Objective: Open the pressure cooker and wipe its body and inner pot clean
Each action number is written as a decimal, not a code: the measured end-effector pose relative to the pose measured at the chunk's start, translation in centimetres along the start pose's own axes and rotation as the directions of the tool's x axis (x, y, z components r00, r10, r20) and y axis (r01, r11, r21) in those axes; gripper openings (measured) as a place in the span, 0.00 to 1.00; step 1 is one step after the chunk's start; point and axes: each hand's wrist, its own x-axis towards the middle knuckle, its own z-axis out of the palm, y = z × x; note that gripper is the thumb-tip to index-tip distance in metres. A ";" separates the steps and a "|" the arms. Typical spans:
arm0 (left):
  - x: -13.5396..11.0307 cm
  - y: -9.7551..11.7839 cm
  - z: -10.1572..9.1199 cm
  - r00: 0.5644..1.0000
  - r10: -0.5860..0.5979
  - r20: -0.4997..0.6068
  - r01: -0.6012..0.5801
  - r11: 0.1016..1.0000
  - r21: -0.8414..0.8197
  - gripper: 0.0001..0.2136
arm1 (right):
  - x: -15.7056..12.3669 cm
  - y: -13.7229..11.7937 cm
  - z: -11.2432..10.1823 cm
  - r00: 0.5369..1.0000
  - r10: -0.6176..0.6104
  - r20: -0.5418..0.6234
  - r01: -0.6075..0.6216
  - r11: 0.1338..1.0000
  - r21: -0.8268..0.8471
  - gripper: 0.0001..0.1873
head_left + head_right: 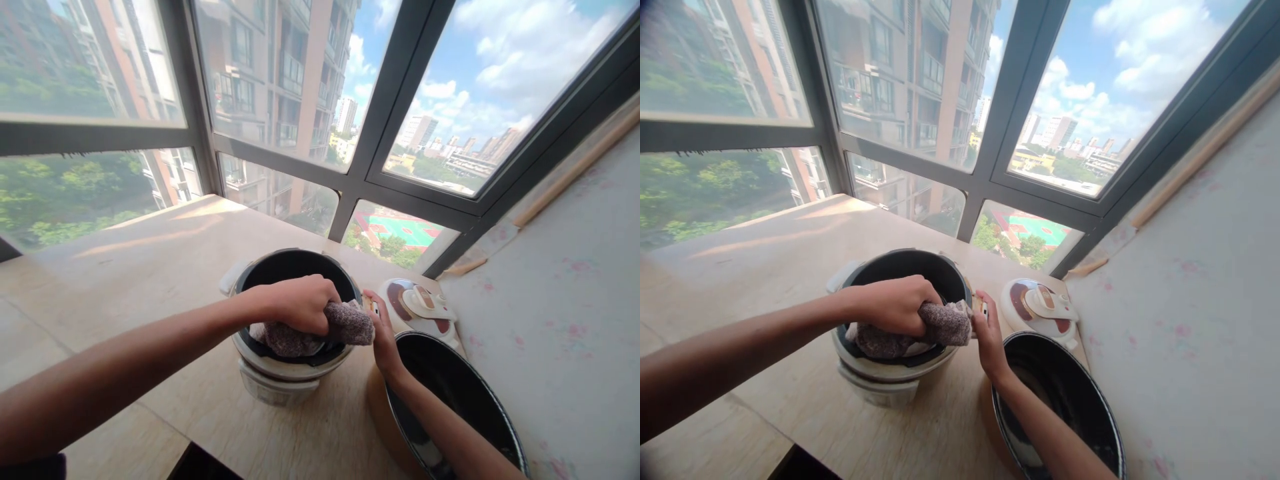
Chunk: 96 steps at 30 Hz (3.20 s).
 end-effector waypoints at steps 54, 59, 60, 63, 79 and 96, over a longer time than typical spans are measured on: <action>6.4 -6.7 5.7 0.876 0.345 0.336 -0.439 0.859 0.264 0.25 | -0.5 -0.5 -0.4 1.000 -0.023 0.019 0.023 1.000 -0.013 0.23; 4.3 -6.4 4.9 0.842 0.359 0.403 -0.422 0.904 0.076 0.27 | -0.5 -0.7 -0.5 1.000 0.002 0.031 -0.002 1.000 -0.016 0.24; 3.9 -6.4 4.7 0.846 0.350 0.402 -0.397 0.917 0.037 0.28 | -0.5 -0.7 -0.5 0.999 0.004 0.031 -0.004 1.000 -0.015 0.24; 2.5 -6.5 3.9 0.869 0.298 0.394 -0.296 0.953 -0.067 0.31 | -0.5 -0.8 -0.6 1.000 0.001 0.020 0.000 0.999 -0.032 0.24; 0.6 -8.6 2.6 0.892 0.157 0.424 -0.061 0.971 -0.231 0.34 | -0.5 -0.6 -0.7 0.997 0.055 0.045 -0.054 0.998 -0.014 0.25; 3.6 -11.5 2.9 0.971 -0.230 0.068 0.199 0.932 0.303 0.27 | -0.3 -0.5 -0.7 0.998 -0.008 0.056 0.011 0.999 -0.037 0.24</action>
